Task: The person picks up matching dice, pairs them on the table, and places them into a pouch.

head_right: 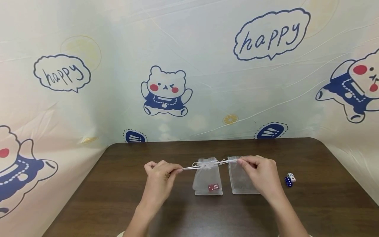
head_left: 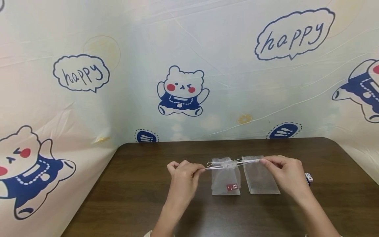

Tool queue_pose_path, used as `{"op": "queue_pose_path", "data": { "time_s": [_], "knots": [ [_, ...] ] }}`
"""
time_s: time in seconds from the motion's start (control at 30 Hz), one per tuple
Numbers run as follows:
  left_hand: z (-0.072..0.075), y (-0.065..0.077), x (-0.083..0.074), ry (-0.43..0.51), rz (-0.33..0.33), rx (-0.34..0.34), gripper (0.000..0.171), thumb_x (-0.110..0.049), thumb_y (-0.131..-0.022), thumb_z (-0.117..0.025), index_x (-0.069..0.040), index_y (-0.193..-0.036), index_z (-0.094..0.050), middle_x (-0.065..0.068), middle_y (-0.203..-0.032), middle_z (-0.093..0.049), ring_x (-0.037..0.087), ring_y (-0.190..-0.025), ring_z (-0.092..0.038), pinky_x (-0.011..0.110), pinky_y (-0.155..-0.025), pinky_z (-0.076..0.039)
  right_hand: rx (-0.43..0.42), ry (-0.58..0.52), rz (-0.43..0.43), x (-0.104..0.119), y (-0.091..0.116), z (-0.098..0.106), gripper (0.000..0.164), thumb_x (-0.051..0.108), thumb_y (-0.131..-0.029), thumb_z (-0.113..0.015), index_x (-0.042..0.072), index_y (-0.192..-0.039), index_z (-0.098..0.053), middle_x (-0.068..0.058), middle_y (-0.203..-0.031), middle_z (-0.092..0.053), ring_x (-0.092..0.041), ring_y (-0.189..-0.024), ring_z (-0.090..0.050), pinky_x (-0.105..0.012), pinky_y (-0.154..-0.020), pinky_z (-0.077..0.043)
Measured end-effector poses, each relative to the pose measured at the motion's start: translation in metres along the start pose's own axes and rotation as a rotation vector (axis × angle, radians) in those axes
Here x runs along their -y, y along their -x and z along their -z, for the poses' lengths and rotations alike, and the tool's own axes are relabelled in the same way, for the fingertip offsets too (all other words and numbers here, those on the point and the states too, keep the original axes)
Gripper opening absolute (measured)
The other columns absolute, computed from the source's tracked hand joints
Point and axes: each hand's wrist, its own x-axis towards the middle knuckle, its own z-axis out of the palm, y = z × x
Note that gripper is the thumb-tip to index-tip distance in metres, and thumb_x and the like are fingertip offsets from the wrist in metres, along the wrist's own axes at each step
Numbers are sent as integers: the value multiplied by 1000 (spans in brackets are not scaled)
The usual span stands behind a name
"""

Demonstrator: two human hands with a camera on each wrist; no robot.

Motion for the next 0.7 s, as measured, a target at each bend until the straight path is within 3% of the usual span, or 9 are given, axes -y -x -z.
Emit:
{"op": "queue_pose_path", "data": {
  "time_s": [0.37, 0.7],
  "knots": [
    [14, -2, 15, -30, 85, -11, 7, -7, -72, -77, -11, -76, -72, -7, -62, -62, 8, -61, -46, 42, -72, -19, -4, -41, -9, -1, -2, -4, 4, 6, -78, -73, 3, -79, -74, -7, -75, -69, -5, -57, -49, -16, -50, -37],
    [19, -1, 17, -17, 189, 9, 3, -8, -76, -75, -9, -77, -72, -5, -60, -60, 10, -61, -47, 43, -75, -19, -24, -81, 16, 1, -2, -10, 4, 4, -77, -73, 1, -80, -74, 1, -64, -62, -4, -49, -41, -18, -44, -32]
  ]
}}
